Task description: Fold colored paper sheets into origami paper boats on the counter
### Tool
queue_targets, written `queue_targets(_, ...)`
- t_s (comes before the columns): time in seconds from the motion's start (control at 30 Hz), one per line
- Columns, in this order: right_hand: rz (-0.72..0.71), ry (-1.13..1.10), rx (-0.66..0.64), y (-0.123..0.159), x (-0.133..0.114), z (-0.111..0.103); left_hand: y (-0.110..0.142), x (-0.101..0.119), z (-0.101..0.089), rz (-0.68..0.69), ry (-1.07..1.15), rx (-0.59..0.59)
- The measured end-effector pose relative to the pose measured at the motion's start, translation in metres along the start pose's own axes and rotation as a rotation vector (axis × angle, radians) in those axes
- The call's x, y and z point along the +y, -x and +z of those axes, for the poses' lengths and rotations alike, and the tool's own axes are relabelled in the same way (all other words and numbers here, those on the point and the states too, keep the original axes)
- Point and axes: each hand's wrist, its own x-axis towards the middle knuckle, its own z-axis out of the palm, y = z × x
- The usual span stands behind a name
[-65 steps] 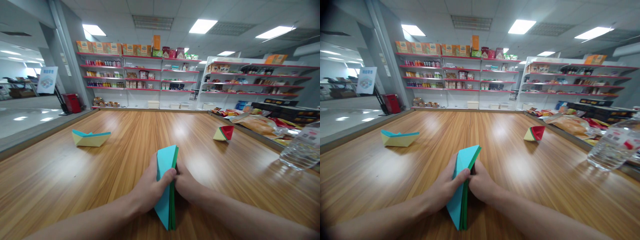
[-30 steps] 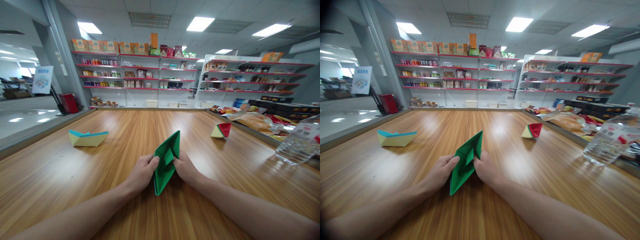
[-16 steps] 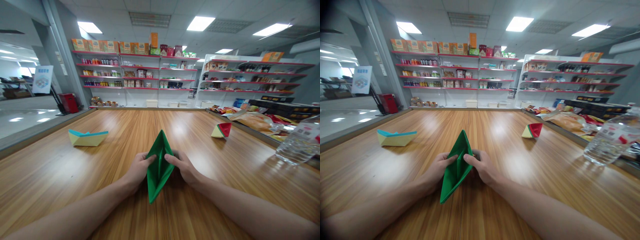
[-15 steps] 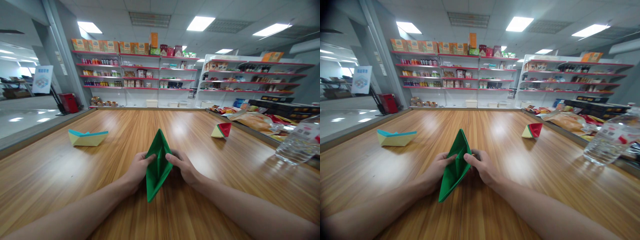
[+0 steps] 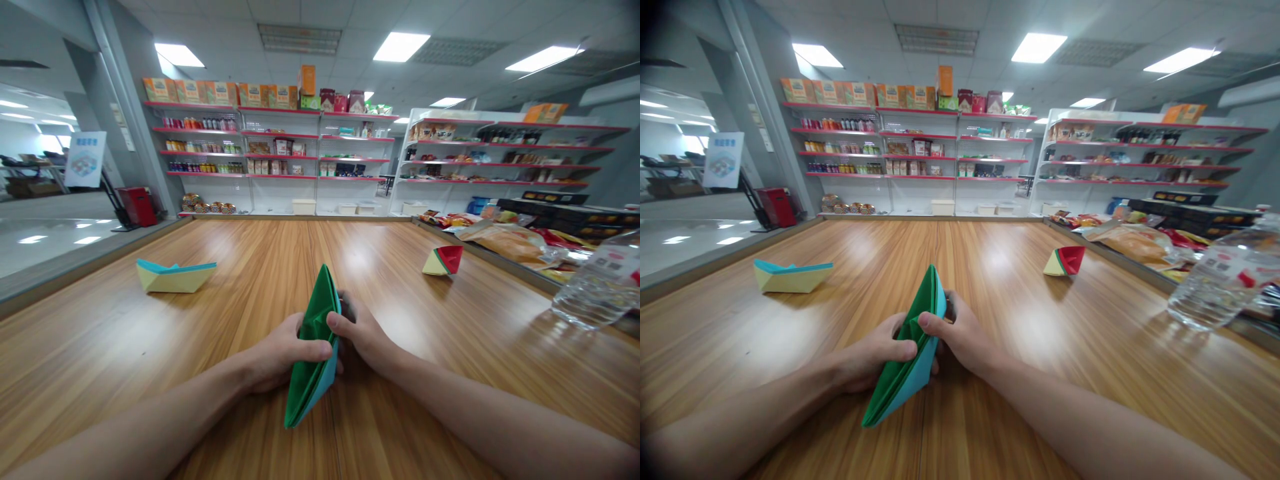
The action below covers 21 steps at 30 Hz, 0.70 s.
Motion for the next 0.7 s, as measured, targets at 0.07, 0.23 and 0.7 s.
queue_targets(0.07,0.001,0.060,0.070,0.001,0.000,0.003,0.000,0.000,0.003,-0.020,-0.020,0.019)
queue_targets(0.23,0.072,0.102,0.181,0.004,0.003,0.009,0.000,-0.002,0.007,-0.027,-0.003,0.050)
queue_targets(0.7,0.248,-0.559,0.097,-0.002,-0.002,0.007,0.000,-0.008,0.016,-0.138,0.149,0.002)
